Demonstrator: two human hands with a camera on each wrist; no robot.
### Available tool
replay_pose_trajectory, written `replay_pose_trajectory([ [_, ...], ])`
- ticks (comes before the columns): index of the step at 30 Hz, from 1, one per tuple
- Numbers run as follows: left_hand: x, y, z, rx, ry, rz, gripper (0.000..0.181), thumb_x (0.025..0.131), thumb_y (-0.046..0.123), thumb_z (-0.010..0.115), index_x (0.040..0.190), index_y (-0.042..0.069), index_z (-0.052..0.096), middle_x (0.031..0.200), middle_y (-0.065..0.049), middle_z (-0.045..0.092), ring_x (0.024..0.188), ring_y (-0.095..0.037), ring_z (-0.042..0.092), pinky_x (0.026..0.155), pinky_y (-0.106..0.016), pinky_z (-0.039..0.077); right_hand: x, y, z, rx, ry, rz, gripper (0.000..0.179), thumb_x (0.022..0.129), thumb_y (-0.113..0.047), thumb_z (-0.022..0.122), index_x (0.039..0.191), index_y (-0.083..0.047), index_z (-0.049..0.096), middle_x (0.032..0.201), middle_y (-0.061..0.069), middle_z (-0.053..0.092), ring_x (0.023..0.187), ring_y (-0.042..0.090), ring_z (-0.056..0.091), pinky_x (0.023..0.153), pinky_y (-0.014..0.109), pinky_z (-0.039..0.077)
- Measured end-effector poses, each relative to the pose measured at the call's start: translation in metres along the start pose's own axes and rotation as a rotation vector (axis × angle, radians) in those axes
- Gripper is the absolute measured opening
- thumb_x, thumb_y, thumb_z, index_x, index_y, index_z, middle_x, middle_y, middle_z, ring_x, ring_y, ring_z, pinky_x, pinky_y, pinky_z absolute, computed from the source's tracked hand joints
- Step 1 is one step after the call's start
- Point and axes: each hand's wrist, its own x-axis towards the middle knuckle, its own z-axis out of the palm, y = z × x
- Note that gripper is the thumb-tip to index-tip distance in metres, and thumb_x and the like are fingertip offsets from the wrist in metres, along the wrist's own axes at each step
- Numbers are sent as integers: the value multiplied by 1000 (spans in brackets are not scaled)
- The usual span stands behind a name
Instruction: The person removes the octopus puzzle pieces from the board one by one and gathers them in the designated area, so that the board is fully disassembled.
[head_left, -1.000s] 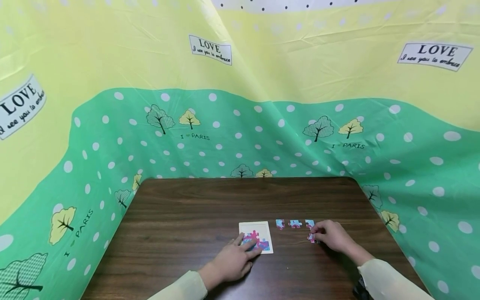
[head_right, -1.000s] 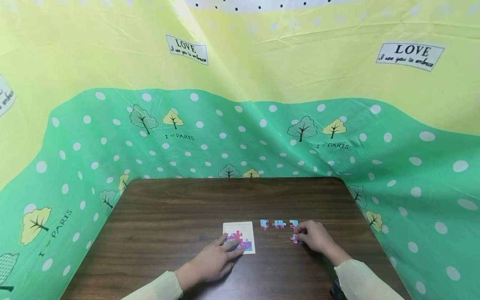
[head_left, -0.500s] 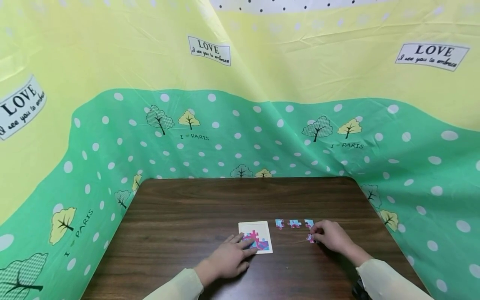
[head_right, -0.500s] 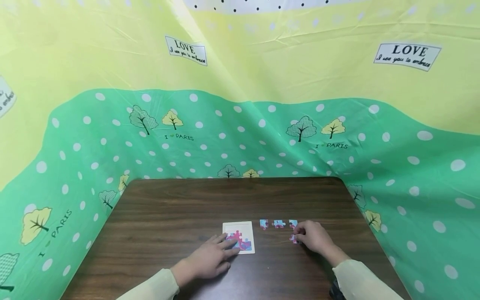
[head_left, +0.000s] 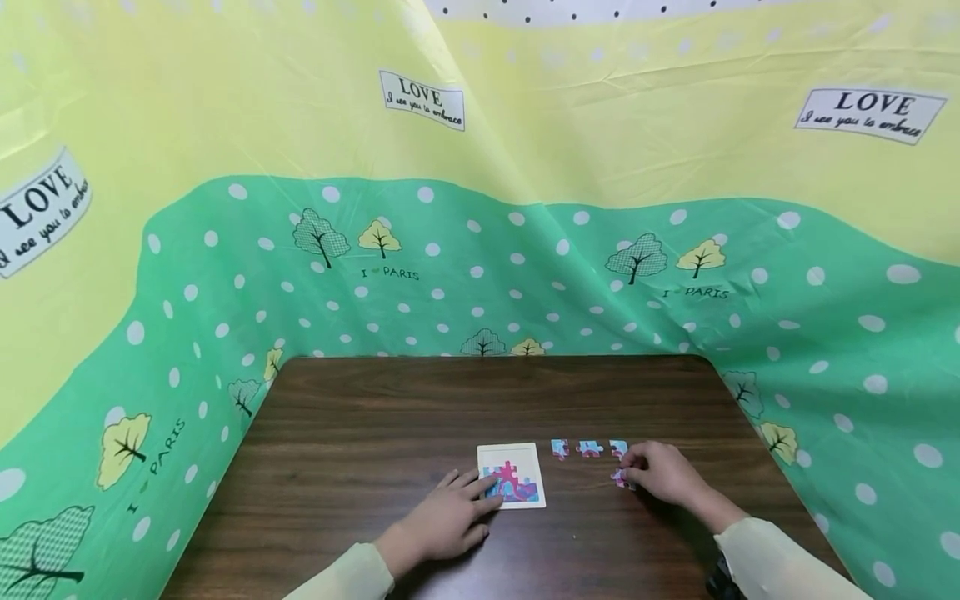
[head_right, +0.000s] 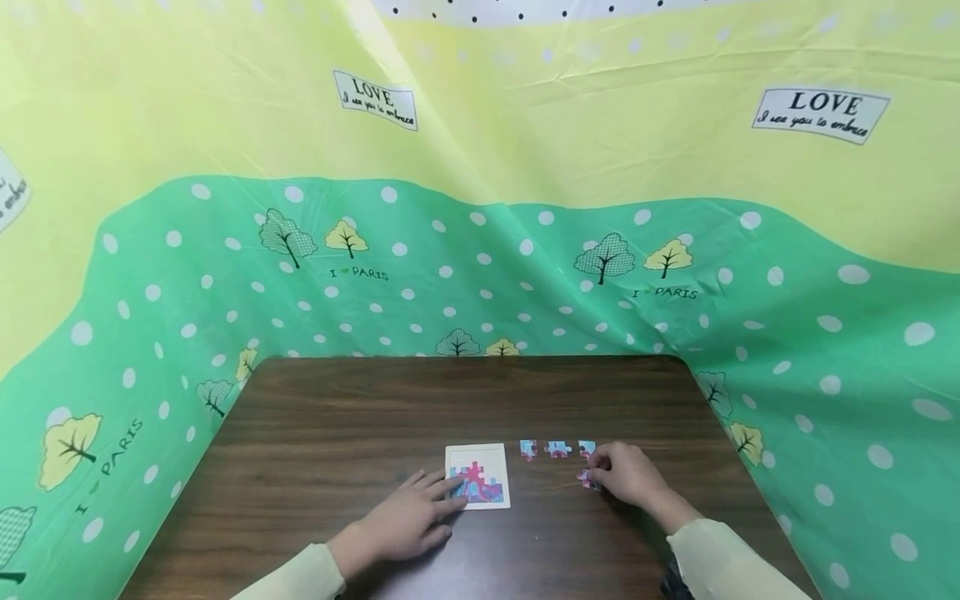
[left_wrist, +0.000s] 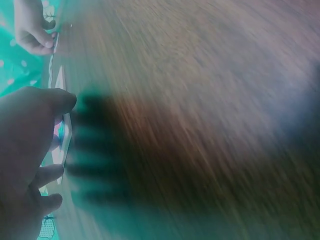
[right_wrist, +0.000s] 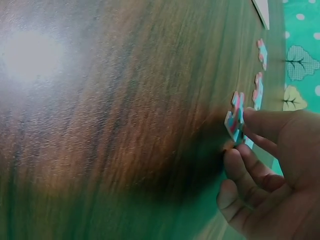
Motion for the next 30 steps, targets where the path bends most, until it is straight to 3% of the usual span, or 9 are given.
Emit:
replay_pose_trajectory([
  [9,-7,-4,-1,-5,8,17,54,99,42,61,151,27,54,160,-4,46,143,-34,48,112,-58,42,16,-37,1,70,-28,-50,5,90,-13,78,88,-16,73,76,-5,65,57,10,57,52,28,48],
  [17,-7,-3,1,-15,10,8,53,100,43,60,150,26,55,161,-4,45,142,-35,49,111,-56,45,38,-84,24,26,-13,-141,9,88,-17,81,86,-19,73,80,-10,64,76,8,55,69,31,49],
  [25,-5,0,-2,-29,-7,-14,53,100,41,61,149,25,56,160,-4,46,142,-34,50,111,-53,46,48,-126,45,24,-76,-219,6,90,-17,79,92,-16,74,82,-8,62,76,11,54,69,32,49],
  [30,-6,1,-4,-41,-31,-31,55,99,42,62,151,26,54,162,-3,44,143,-35,48,111,-54,46,50,-140,54,19,-113,-261,16,87,-18,82,101,-13,76,89,-4,68,82,14,60,75,36,53],
])
